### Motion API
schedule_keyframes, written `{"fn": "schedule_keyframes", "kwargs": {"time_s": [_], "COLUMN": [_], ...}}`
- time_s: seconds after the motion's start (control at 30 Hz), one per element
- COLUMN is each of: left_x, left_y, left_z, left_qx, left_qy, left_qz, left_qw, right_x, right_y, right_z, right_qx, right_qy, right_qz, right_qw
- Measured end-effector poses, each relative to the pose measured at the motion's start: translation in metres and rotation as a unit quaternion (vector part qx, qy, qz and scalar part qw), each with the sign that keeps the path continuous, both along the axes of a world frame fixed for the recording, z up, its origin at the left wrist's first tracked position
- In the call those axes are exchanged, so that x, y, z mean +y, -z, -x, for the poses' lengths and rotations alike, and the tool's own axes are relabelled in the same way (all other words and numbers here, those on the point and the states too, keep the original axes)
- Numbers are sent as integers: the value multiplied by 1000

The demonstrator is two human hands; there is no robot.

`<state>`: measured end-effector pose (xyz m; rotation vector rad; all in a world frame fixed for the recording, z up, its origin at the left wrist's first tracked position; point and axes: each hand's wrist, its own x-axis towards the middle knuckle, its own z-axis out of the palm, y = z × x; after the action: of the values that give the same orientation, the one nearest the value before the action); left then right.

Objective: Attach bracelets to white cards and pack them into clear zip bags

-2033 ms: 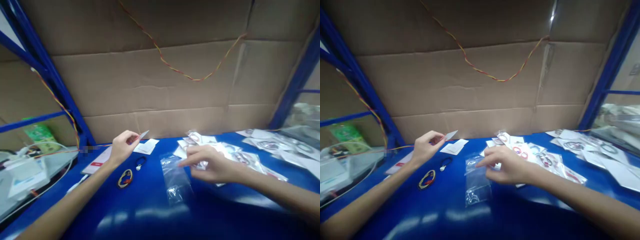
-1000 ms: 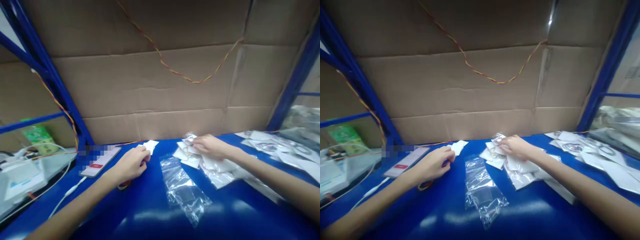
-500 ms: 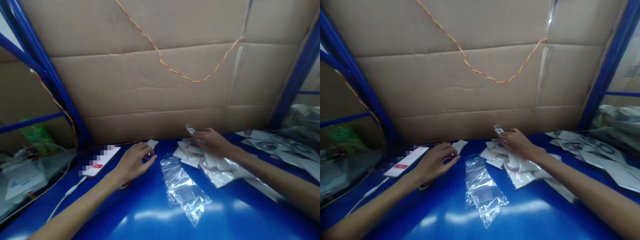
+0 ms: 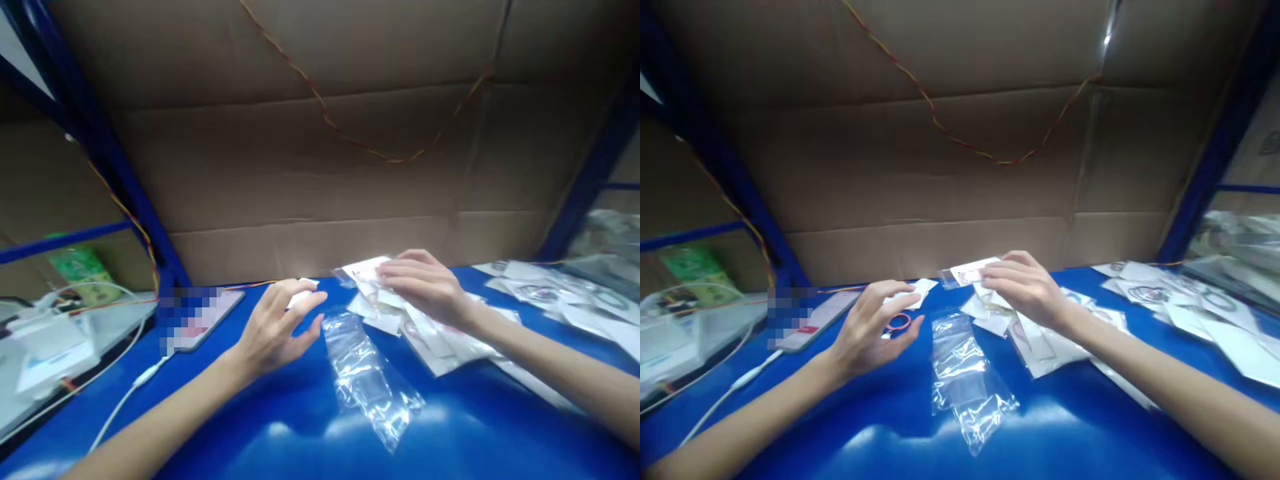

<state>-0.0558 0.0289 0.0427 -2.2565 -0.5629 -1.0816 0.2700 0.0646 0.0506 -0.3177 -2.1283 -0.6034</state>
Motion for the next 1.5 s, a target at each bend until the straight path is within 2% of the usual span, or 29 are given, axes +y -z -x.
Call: {"fn": "schedule_keyframes", "kwargs": {"time_s": [0.17,0.3,0.53,0.73,0.83,1.03,1.17,1.27,1.37,1.5], "left_x": [-11,-15,-19,-24,-23,-16,-16,-17,-13,-1], "left_y": [0,-1,-6,-10,-7,-1,-5,-9,-10,-6], "left_z": [-11,-13,-5,-4,-5,-9,-13,-13,-11,-6], "left_qx": [-35,-38,14,43,68,56,-35,-127,-184,-254], "left_qy": [43,79,93,92,102,108,126,107,89,127], "left_qz": [39,38,25,-11,-3,46,109,210,328,437], "left_qw": [998,995,995,995,992,991,985,963,923,853], "right_x": [-33,-43,-42,-40,-41,-40,-32,-24,-17,-11], "right_y": [-1,-3,-2,-1,-4,1,8,9,5,-3], "right_z": [19,23,20,21,22,24,29,29,25,19], "right_qx": [-62,-75,-78,-87,-90,-76,4,33,68,140], "right_qy": [-53,-63,-70,-82,-86,-79,-40,-37,-26,-19], "right_qz": [1,7,34,25,30,57,132,230,356,482], "right_qw": [997,995,994,993,992,992,990,972,932,864]}}
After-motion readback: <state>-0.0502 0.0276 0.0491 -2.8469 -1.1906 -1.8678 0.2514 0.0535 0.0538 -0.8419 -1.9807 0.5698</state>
